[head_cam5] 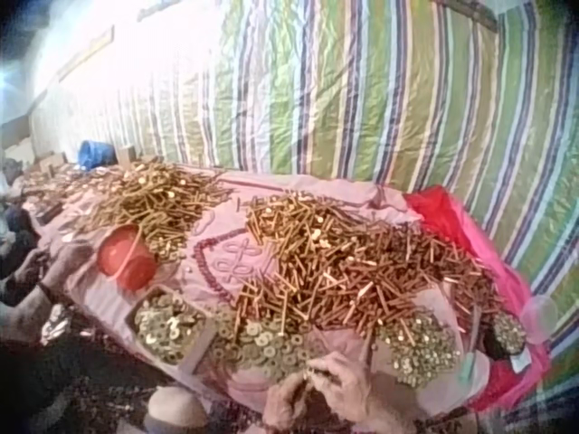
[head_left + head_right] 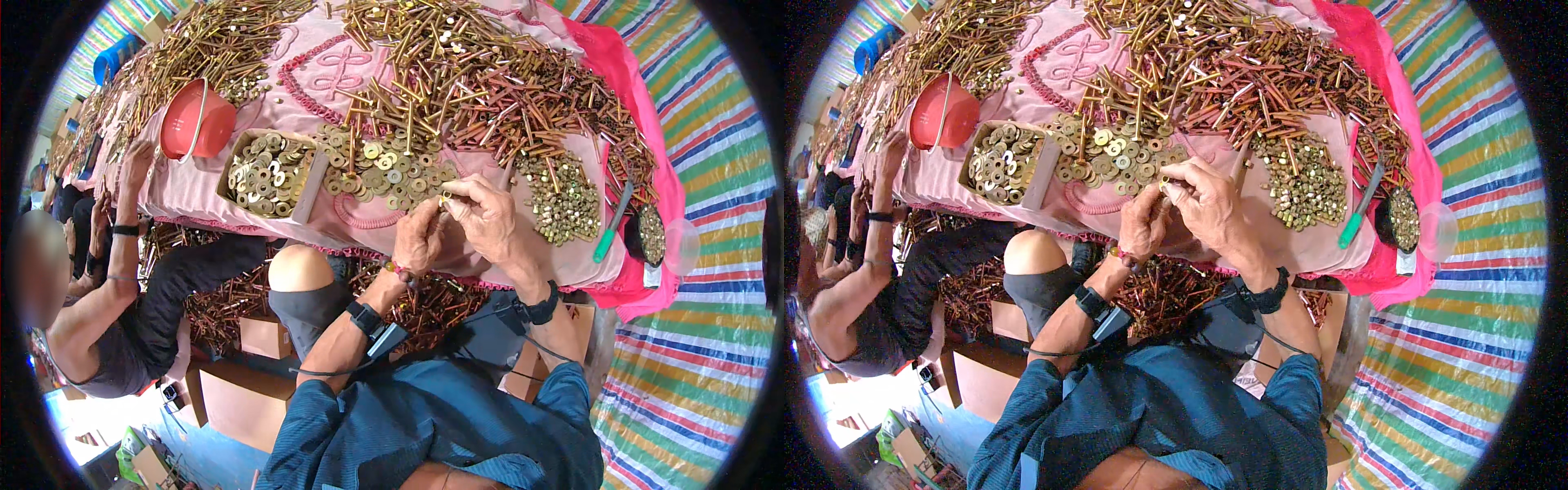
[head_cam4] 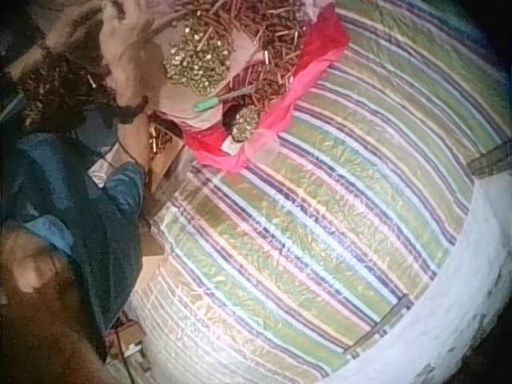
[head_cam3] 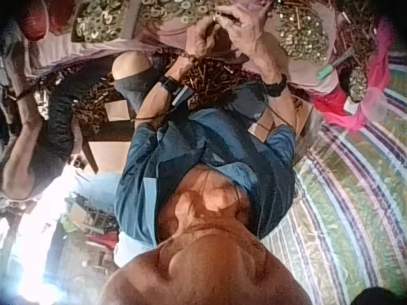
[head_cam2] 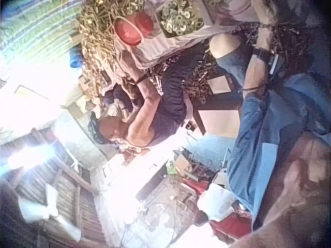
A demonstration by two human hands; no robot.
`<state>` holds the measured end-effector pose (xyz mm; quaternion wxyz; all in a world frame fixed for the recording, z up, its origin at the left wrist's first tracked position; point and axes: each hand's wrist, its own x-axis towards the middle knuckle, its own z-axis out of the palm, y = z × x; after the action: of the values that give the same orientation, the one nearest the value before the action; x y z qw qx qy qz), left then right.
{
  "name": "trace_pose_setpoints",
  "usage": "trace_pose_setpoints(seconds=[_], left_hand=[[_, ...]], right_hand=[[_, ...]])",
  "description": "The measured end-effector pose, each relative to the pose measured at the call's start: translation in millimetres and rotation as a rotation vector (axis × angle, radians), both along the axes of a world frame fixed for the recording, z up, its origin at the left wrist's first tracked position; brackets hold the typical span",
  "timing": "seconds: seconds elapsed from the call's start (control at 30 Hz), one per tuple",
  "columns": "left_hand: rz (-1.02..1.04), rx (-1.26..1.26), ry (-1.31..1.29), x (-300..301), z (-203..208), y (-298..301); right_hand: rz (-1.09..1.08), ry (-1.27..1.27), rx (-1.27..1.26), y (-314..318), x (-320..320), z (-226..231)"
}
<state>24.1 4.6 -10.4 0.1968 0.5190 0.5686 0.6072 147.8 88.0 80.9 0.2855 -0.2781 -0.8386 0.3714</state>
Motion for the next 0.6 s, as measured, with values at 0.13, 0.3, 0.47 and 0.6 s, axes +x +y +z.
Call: trace_pose_setpoints(seconds=[0.13,0.3,0.47,0.6], left_hand=[[-0.011,0.039,0.014,0.3,-1.0,0.0],[-0.075,-0.104,-0.071,0.0,-2.9,-2.6],[-0.044,-0.058,-0.015,-1.1,-3.4,-3.4],[-0.065,-0.059,-0.011,-0.8,-3.7,-2.8]], right_hand=[[-0.016,0.163,-0.179,-5.3,-1.2,-4.5],[-0.025,0.159,-0.284,-5.5,3.1,-12.8],[-0.023,0.162,-0.153,-9.4,-0.4,-6.1],[-0.014,0.162,-0.197,-8.7,1.5,-4.3]])
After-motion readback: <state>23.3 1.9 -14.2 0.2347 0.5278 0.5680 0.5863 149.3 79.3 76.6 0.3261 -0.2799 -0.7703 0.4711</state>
